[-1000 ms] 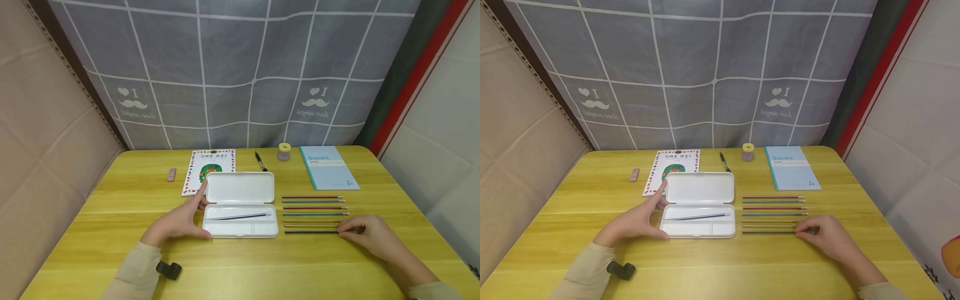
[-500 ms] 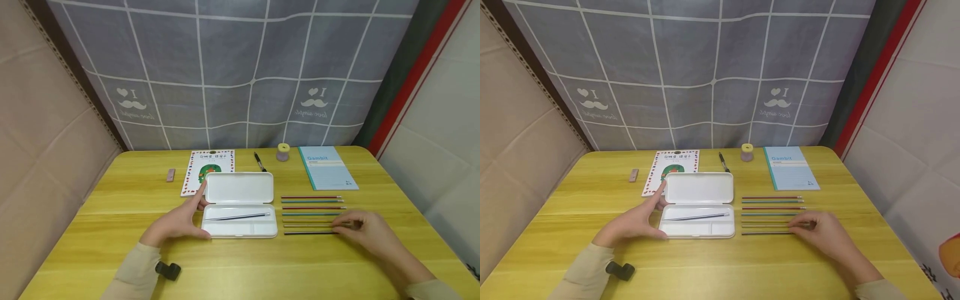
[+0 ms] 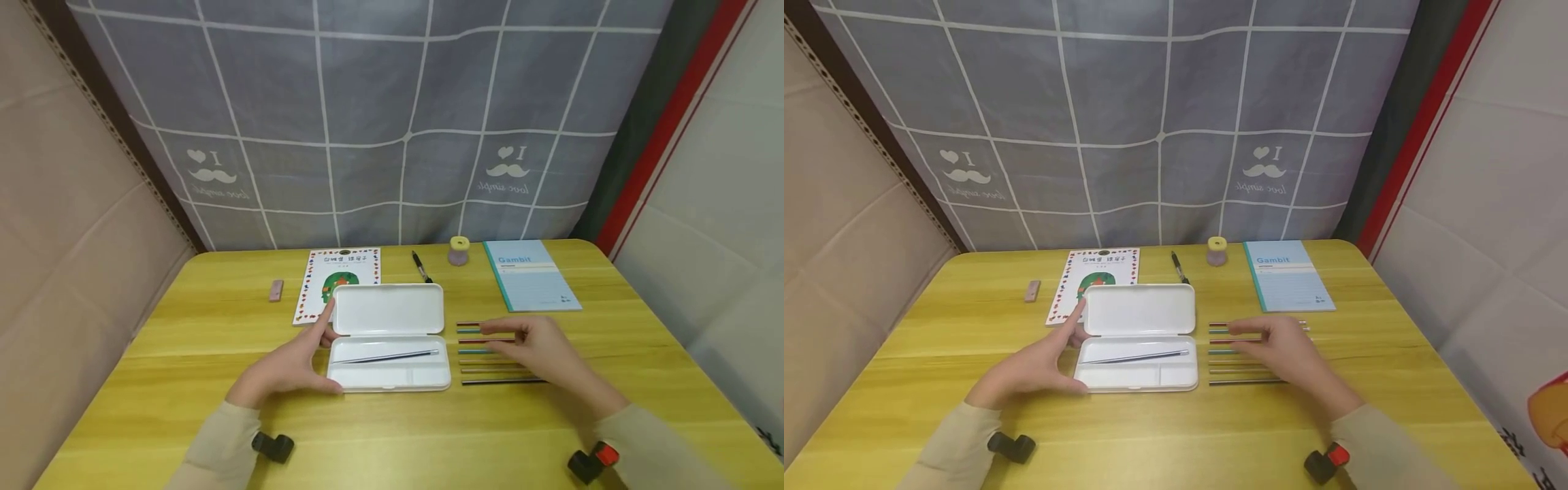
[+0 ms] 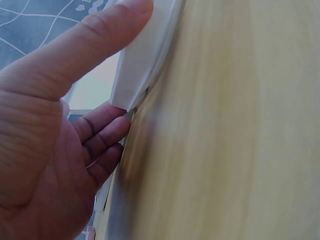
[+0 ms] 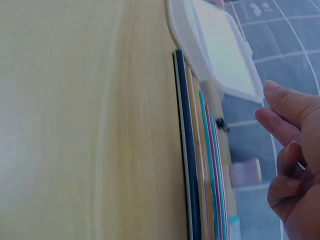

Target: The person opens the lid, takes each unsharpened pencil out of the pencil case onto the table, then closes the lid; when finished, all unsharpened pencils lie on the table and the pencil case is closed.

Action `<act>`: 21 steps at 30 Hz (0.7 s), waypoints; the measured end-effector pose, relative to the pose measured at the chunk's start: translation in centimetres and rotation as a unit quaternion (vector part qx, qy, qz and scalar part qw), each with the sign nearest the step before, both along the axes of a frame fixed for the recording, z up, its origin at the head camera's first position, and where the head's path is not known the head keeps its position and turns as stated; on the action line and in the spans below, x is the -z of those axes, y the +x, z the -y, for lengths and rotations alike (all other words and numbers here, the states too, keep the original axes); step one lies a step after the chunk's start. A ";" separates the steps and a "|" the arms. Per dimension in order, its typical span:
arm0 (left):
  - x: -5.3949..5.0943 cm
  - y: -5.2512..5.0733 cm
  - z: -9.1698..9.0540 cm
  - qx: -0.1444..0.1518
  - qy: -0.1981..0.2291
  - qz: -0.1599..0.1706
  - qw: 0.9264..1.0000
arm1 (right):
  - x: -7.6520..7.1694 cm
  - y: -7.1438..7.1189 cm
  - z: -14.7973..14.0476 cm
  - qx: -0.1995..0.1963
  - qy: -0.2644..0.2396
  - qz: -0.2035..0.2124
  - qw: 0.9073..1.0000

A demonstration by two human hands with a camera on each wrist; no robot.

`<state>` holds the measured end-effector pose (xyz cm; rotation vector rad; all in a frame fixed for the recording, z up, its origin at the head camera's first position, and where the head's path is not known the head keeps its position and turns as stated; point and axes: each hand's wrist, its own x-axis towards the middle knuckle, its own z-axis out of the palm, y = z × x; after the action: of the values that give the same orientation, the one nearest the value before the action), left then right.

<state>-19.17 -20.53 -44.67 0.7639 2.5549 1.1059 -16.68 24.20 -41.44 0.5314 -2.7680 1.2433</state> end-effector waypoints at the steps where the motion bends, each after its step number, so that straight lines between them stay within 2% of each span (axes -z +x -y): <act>1: 0.0 0.0 0.0 0.000 0.000 0.000 1.000 | 0.1 -0.3 0.7 -0.008 -0.002 0.007 1.000; 7: 0.2 -0.1 0.0 -0.002 0.002 0.001 1.000 | 1.0 -1.5 4.3 -0.061 0.007 0.028 0.998; 11: 0.2 -0.1 0.1 0.000 0.003 0.002 1.000 | 1.6 -2.1 6.6 -0.082 0.036 0.033 0.995; 16: 0.1 -0.1 0.2 -0.002 0.000 0.005 1.000 | 2.1 -2.6 8.5 -0.091 0.076 0.026 0.993; 21: 0.3 0.0 0.1 0.003 0.005 -0.002 1.000 | 2.3 -3.0 9.4 -0.086 0.088 0.036 0.992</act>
<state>-19.21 -20.63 -44.95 0.7760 2.5508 1.1166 -19.70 14.77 -43.74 0.7676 -2.9658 1.0736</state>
